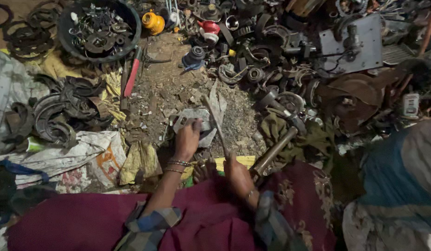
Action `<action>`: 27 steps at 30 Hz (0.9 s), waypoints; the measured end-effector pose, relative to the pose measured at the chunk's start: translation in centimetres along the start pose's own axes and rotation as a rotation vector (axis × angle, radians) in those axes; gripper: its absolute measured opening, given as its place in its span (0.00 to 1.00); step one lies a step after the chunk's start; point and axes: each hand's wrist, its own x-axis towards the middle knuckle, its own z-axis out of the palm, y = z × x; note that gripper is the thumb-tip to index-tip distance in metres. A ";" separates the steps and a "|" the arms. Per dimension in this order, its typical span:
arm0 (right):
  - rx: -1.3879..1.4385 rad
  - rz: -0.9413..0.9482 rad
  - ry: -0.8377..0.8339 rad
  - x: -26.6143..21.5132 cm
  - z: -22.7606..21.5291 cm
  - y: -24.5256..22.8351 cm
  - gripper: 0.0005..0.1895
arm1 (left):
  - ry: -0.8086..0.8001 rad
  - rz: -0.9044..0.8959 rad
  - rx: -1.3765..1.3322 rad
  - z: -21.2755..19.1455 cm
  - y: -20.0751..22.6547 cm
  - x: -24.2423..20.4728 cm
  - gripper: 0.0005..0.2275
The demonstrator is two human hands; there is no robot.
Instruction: The person sits on the floor and repeatedly strikes a metal part with a hammer. The person holds the metal piece with one hand and swings the hammer with the other, striking the same area multiple times.
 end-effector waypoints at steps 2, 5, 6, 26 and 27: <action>0.006 -0.032 0.095 0.7 -0.2 -0.1 0.20 | 0.040 0.066 -0.063 -0.5 -0.4 0.8 0.24; 0.114 -0.107 0.347 -0.7 -1.3 0.3 0.21 | 0.025 0.033 -0.064 0.1 -0.9 1.3 0.23; 0.170 -0.126 0.444 -2.0 -1.4 0.6 0.21 | 0.003 0.009 -0.045 0.4 -1.1 0.7 0.23; 0.077 -0.049 0.422 -0.2 -0.1 2.7 0.12 | -0.013 0.057 0.081 -0.8 -0.1 0.8 0.23; -0.038 -0.009 0.326 0.5 0.0 4.3 0.12 | -0.040 0.020 0.085 -0.7 -0.1 0.6 0.23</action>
